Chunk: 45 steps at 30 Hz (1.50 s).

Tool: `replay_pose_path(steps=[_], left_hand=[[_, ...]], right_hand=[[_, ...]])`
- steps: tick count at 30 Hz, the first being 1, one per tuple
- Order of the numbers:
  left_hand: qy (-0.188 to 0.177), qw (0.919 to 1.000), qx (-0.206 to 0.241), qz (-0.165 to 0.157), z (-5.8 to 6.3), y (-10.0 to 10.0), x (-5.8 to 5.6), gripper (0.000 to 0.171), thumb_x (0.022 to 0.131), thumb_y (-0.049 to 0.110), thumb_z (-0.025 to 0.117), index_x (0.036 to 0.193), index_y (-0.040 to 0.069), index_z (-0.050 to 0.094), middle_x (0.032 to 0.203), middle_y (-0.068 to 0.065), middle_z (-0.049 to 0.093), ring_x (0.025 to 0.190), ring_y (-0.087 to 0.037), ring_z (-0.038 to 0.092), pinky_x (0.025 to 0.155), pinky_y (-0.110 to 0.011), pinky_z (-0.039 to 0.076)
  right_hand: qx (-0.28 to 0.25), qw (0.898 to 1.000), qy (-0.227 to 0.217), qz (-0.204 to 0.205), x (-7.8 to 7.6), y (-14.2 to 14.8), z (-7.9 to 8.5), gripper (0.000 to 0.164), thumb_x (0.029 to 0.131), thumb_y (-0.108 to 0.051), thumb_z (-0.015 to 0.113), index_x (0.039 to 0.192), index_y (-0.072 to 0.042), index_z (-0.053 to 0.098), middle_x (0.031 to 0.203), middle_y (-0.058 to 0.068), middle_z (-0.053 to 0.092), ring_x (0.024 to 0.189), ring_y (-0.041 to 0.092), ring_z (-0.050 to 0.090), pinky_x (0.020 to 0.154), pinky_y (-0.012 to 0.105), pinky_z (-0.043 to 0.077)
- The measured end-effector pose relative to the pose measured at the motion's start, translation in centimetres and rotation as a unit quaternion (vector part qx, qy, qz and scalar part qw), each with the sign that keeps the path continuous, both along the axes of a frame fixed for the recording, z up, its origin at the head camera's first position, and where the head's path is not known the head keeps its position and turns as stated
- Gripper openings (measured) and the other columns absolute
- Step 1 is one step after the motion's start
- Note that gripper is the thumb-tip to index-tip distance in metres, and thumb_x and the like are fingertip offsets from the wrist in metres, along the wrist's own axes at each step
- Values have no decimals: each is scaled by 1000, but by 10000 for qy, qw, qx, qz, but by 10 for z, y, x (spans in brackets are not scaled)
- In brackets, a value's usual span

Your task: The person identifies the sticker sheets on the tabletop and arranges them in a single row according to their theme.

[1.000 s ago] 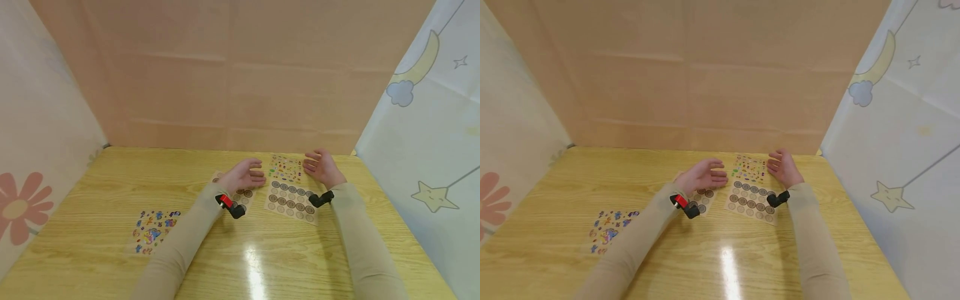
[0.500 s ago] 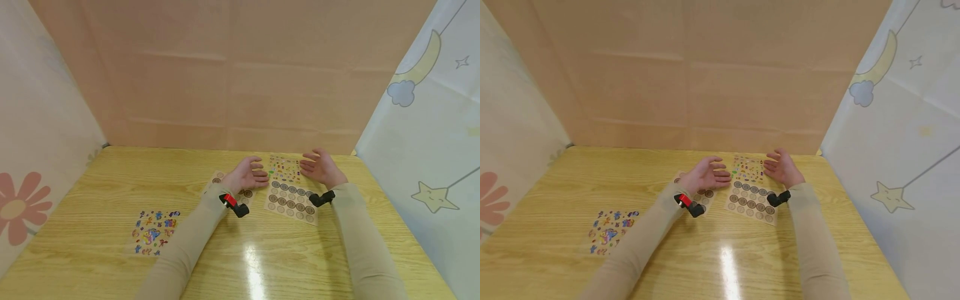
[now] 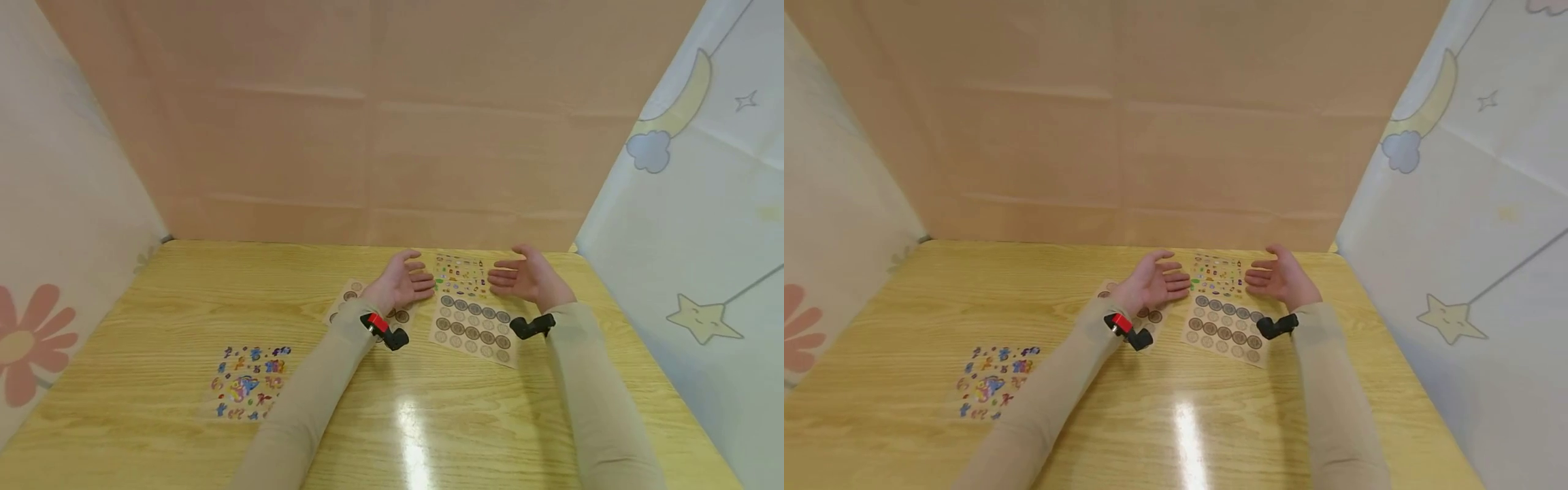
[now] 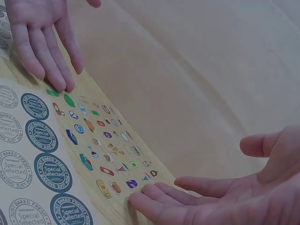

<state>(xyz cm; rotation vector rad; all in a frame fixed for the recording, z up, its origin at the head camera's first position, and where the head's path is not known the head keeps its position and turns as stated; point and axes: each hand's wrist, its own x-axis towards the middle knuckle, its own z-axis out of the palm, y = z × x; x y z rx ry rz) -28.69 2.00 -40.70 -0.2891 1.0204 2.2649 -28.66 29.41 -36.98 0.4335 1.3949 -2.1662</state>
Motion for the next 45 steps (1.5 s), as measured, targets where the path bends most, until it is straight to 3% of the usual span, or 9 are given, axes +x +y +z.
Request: replay_pose_path(steps=[10, 18, 29, 37, 45], left_hand=[[32, 9994, 60, -327, -5, -3, -13, 71, 100, 37, 43, 153, 4, 11, 152, -21, 24, 137, -35, 28, 110, -51, 30], [-84, 9993, -70, -368, -1, -2, -17, 73, 97, 35, 50, 151, 0, 15, 147, -23, 32, 133, -37, 35, 106, -50, 36], [-211, 9978, -77, -629, 4, -3, -22, 73, 97, 40, 47, 152, 3, 16, 149, -26, 28, 133, -41, 33, 110, -46, 31], [-209, 9978, -248, -579, 1, -1, -25, 68, 99, 41, 43, 148, -1, 24, 144, -26, 33, 130, -41, 36, 109, -46, 33], [-321, 9987, -226, -335, 1, 2, -27, 64, 97, 34, 52, 142, -8, 32, 136, -25, 38, 128, -37, 39, 108, -43, 35]], right_hand=[[-267, 9994, -96, 175, -2, 3, -5, 74, 101, -46, 26, 152, -5, -9, 158, 16, -2, 144, 30, 9, 116, 45, 17], [-787, 9961, -332, 221, -7, -3, -11, 74, 101, -45, 30, 152, -7, -9, 158, 16, 1, 143, 28, 12, 116, 43, 17], [-582, 9978, -125, 279, -7, -14, -17, 72, 102, -46, 28, 153, -5, -3, 157, 17, 6, 142, 26, 14, 116, 39, 17], [-487, 9982, 13, 354, -7, -18, -20, 72, 102, -47, 28, 153, -3, 1, 157, 17, 10, 141, 28, 19, 116, 40, 18], [-385, 9973, 142, 607, -8, -25, -19, 70, 103, -45, 23, 152, -1, 1, 158, 16, 5, 142, 29, 13, 117, 39, 14]])
